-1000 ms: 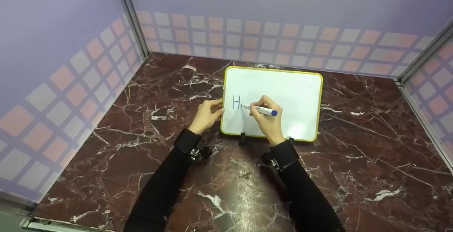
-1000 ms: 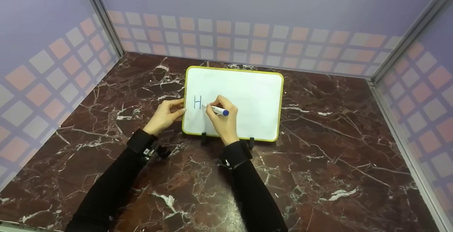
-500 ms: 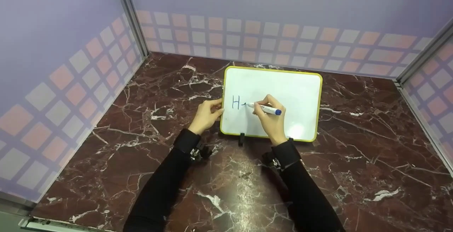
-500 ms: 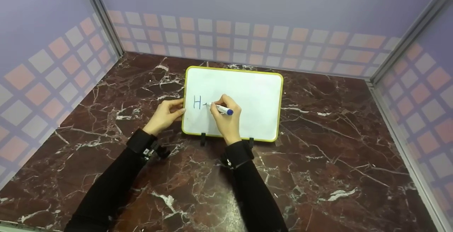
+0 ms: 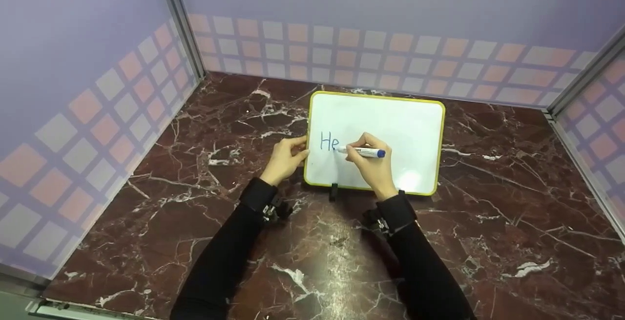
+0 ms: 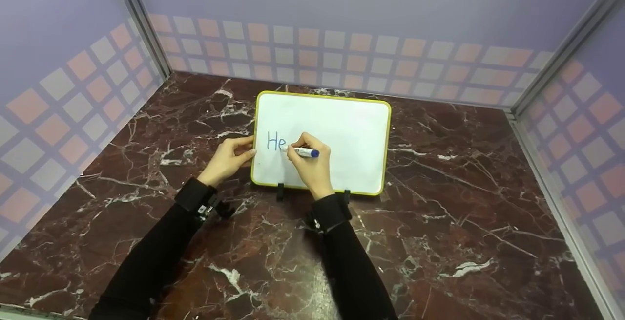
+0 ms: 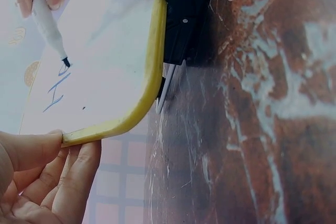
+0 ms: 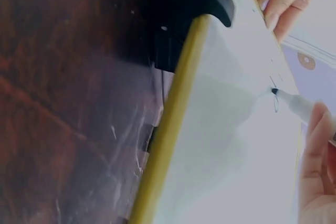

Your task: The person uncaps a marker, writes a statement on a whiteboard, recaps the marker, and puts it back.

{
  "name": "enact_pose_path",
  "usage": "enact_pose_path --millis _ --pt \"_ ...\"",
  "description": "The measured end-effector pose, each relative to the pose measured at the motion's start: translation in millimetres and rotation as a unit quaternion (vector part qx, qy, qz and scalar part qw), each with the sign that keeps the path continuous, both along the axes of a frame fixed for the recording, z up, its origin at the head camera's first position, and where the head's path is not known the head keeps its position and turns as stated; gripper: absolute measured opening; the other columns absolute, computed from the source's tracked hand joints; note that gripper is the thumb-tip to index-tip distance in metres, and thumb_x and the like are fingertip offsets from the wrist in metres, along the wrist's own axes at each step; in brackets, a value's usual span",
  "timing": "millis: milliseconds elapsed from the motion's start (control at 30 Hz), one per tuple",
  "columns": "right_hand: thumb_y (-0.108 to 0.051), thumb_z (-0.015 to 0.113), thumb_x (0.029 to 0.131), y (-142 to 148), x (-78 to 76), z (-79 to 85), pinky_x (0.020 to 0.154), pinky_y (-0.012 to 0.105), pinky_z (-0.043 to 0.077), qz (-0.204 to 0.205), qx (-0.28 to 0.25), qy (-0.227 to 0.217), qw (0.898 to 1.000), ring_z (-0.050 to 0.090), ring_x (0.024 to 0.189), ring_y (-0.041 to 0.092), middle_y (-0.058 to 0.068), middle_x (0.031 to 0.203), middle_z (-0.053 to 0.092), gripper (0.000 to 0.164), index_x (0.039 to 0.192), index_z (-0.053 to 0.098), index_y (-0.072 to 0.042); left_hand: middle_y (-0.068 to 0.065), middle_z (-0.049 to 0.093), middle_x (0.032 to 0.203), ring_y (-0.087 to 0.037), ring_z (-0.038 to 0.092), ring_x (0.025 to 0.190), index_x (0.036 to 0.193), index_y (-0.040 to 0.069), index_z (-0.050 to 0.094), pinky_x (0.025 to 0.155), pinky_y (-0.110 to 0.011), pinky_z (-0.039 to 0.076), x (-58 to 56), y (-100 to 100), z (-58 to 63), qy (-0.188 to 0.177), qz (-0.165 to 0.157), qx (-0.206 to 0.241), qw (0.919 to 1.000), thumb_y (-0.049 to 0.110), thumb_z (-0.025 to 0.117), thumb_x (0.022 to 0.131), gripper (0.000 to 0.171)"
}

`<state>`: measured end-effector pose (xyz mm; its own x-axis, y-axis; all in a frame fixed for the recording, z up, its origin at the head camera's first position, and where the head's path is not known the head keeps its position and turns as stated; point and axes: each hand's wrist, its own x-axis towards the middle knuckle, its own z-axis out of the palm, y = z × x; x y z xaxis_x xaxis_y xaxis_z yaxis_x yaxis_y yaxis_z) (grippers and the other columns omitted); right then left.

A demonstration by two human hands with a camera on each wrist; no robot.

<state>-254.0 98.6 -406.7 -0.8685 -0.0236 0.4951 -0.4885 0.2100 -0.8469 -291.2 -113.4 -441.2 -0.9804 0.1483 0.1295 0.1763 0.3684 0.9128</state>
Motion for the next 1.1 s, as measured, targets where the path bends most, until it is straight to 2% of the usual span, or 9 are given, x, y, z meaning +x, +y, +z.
enact_pose_path --millis 167,333,500,733,933,1100 --pt "0.008 0.063 0.089 5 0.4 4.0 0.061 0.016 0.055 -0.008 -0.001 -0.005 1.000 0.070 0.065 0.027 0.029 0.085 0.071 0.016 0.075 0.056 0.011 -0.026 0.066 0.122 -0.035 0.071 0.103 0.139 -0.006 0.051 0.079 -0.031 0.064 -0.7 -1 -0.7 0.000 0.000 0.002 1.0000 -0.002 0.058 0.097 0.043" --pt "0.007 0.063 0.090 10 -2.0 6.1 0.064 0.017 0.059 -0.017 -0.032 0.000 0.999 0.071 0.067 0.025 0.031 0.089 0.070 0.015 0.079 0.055 0.013 -0.026 0.065 0.124 -0.035 0.070 0.107 0.141 -0.006 0.050 0.080 -0.032 0.064 -0.7 -2 -1.2 -0.004 -0.002 0.001 1.0000 -0.001 0.058 0.097 0.044" --pt "0.006 0.065 0.090 13 -7.3 2.5 0.074 0.022 0.062 -0.009 -0.061 0.002 0.998 0.074 0.077 0.023 0.032 0.099 0.069 0.011 0.086 0.058 0.014 -0.025 0.065 0.124 -0.035 0.069 0.108 0.142 -0.004 0.049 0.085 -0.039 0.063 1.0 -2 0.7 -0.013 -0.002 -0.011 0.9998 0.001 0.058 0.098 0.045" --pt "0.006 0.067 0.089 12 -9.4 -1.2 0.076 0.022 0.062 -0.022 -0.064 0.007 0.998 0.075 0.081 0.025 0.031 0.102 0.070 0.011 0.088 0.060 0.014 -0.026 0.066 0.123 -0.035 0.070 0.106 0.141 -0.005 0.050 0.084 -0.042 0.063 0.1 0 1.0 -0.012 -0.001 -0.007 0.9999 0.000 0.058 0.098 0.044" --pt "0.007 0.067 0.089 11 -10.5 -2.4 0.076 0.022 0.062 -0.027 -0.060 0.008 0.998 0.074 0.083 0.034 0.031 0.102 0.070 0.010 0.087 0.060 0.014 -0.026 0.066 0.124 -0.035 0.070 0.107 0.141 -0.005 0.050 0.085 -0.043 0.062 0.6 0 1.2 -0.011 -0.001 -0.013 0.9999 0.001 0.058 0.098 0.045" --pt "0.009 0.066 0.088 11 -8.1 0.0 0.069 0.017 0.061 -0.026 -0.038 0.003 0.999 0.072 0.078 0.043 0.030 0.096 0.071 0.010 0.082 0.060 0.013 -0.026 0.066 0.124 -0.035 0.070 0.106 0.141 -0.005 0.050 0.083 -0.037 0.063 0.3 0 1.3 -0.011 -0.002 -0.005 0.9999 0.000 0.058 0.097 0.044"
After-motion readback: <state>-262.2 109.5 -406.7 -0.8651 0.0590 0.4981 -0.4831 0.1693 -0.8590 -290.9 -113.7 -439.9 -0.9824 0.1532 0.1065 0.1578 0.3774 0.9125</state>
